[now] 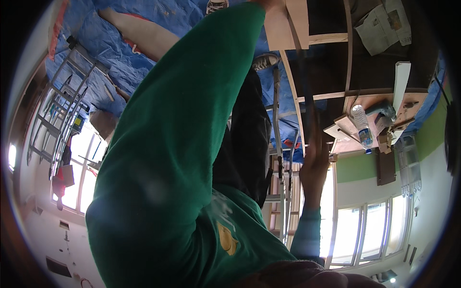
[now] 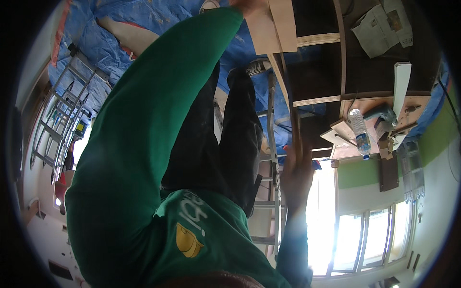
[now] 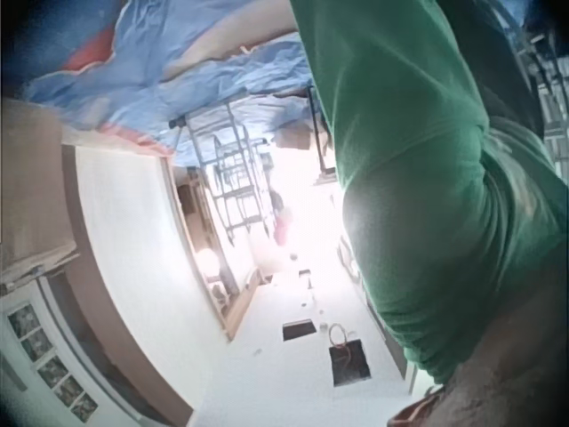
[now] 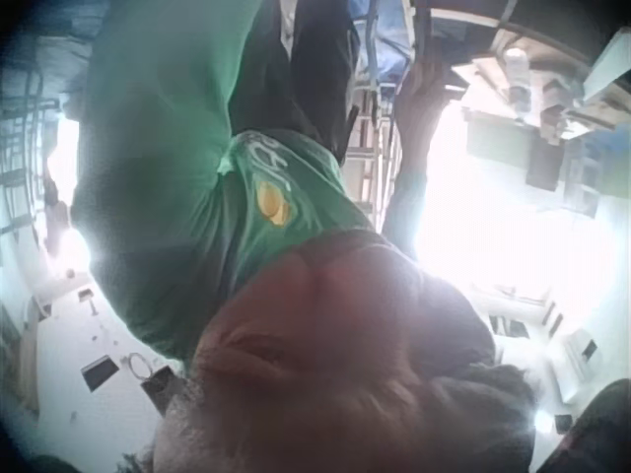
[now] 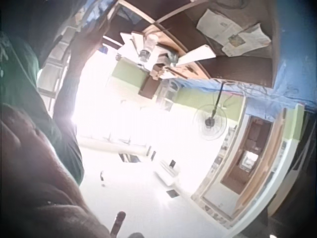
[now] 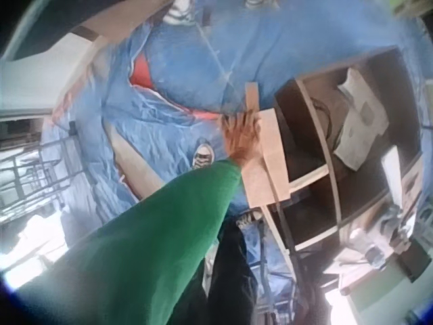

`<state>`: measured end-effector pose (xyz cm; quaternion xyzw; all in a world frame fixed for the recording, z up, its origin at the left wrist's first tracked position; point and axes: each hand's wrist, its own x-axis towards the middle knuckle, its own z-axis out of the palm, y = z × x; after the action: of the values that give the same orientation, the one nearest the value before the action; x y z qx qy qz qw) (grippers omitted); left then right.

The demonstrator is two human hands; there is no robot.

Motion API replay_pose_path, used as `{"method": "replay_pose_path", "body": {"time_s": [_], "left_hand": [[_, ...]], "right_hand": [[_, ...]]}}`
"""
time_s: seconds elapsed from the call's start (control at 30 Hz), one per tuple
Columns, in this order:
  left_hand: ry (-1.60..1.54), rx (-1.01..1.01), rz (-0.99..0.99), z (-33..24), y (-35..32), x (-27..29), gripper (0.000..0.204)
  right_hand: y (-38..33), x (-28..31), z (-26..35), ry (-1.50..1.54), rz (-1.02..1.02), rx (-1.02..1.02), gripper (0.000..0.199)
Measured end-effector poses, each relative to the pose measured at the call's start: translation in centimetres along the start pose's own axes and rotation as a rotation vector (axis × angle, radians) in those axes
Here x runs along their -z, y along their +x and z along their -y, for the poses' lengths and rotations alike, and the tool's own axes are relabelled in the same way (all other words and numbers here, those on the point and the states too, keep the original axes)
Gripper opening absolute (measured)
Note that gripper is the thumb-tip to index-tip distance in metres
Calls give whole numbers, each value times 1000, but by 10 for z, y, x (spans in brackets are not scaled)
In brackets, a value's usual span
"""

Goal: The person assembles a wooden shelving unit by hand, using a hammer to secure joints and a pencil to mark positions. They repeatedly lift and align wooden panels, then hammer them into place on a blue tarp-covered floor.

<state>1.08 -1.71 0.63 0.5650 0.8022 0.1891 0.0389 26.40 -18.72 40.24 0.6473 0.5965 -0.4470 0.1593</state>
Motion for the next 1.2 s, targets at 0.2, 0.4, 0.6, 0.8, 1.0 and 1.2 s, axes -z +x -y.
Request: {"method": "replay_pose_path", "body": {"time_s": [0.2,0.4,0.6,0.8,1.0,1.2], "left_hand": [[74,-13,-5,-9,18,-6,46],[57,-34,-85,18,-1,-15,46],[-90,20,139,-17,7,16,51],[12,-25,-22,0,7,-6,60],[28,-20,-4,10,11,-5,59],[27,-59,-62,-1,-1,-3,58]], "right_hand": [[191,-77,6,160,-276,215,36],[-4,13,13,58,116,-55,41],[30,-17,-12,-49,-8,-36,36],[184,-73,10,161,-255,243,39],[-29,3,-14,-136,119,-9,48],[62,-45,-28,37,-118,133,37]]}}
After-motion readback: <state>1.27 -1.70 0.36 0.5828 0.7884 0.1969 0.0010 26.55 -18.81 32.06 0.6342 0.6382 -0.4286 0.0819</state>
